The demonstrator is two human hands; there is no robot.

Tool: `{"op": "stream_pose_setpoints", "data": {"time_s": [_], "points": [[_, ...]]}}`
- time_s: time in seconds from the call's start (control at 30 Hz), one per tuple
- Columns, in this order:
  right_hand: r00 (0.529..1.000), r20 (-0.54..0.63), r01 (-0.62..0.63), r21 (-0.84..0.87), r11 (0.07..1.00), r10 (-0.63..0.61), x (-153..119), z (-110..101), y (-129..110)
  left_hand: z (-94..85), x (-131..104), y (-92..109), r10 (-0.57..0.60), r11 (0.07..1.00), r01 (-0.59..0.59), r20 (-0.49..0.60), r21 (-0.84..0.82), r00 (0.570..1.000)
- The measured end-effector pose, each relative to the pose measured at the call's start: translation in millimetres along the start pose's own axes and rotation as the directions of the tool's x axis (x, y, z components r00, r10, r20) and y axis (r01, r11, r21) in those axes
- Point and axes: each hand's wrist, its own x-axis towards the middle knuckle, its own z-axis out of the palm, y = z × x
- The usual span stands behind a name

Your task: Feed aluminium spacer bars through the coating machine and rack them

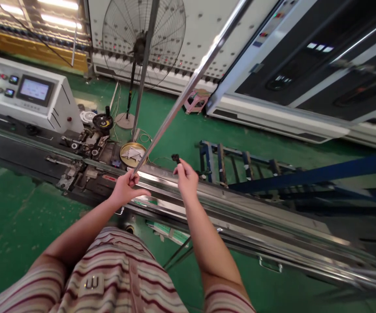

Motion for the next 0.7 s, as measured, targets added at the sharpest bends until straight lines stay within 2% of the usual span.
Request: {"op": "stream_pose_setpoints", "data": {"time_s": [0.07, 0.17, 0.27, 0.37, 0.43, 0.53, 0.57, 0.6, 0.63, 0.67, 0.7], "points": [[0.991, 0.125, -0.026, -0.236, 0.971, 0.057, 11, 6, 30, -1.4, -3, -1, 0.023, 1.000, -0.023, -0.024, 0.011, 0.999], [0.952, 0.301, 0.115, -0.502, 0.857, 0.049, 22, 16, 71, -2.0, -8, -7, 0.065, 0.997, -0.064, -0.034, 0.038, 0.997], [0.902, 0.425, 0.201, -0.562, 0.802, 0.072, 31, 29, 103, -0.8, -13, -11, 0.080, 0.997, -0.080, -0.005, -0.002, 0.997], [0.864, 0.470, 0.140, -0.566, 0.812, 0.179, 38, 40, 119, 2.2, -14, -13, 0.116, 0.990, -0.115, 0.008, -0.080, 0.993], [0.873, 0.451, 0.111, -0.555, 0.824, 0.186, 41, 41, 122, 5.1, -13, -13, 0.156, 0.986, -0.156, -0.004, -0.057, 0.988], [0.951, 0.297, 0.071, -0.484, 0.872, 0.088, 34, 22, 124, 8.8, -10, -12, 0.231, 0.972, -0.228, -0.054, 0.049, 0.971], [0.962, 0.265, 0.059, -0.444, 0.894, 0.068, 28, 9, 127, 9.4, -9, -11, 0.259, 0.963, -0.252, -0.067, 0.100, 0.964], [0.956, 0.283, 0.050, -0.399, 0.916, 0.071, 20, -7, 131, 9.4, -8, -10, 0.279, 0.950, -0.265, -0.070, 0.164, 0.958], [0.929, 0.357, 0.038, -0.352, 0.935, 0.096, 10, -25, 137, 8.9, -7, -8, 0.287, 0.935, -0.265, -0.061, 0.236, 0.956], [0.869, 0.476, 0.023, -0.309, 0.951, 0.134, -1, -45, 145, 8.2, -6, -6, 0.276, 0.919, -0.251, -0.039, 0.304, 0.960], [0.781, 0.602, 0.005, -0.274, 0.962, 0.167, -13, -66, 155, 7.5, -5, -4, 0.246, 0.905, -0.226, -0.008, 0.360, 0.969]]}}
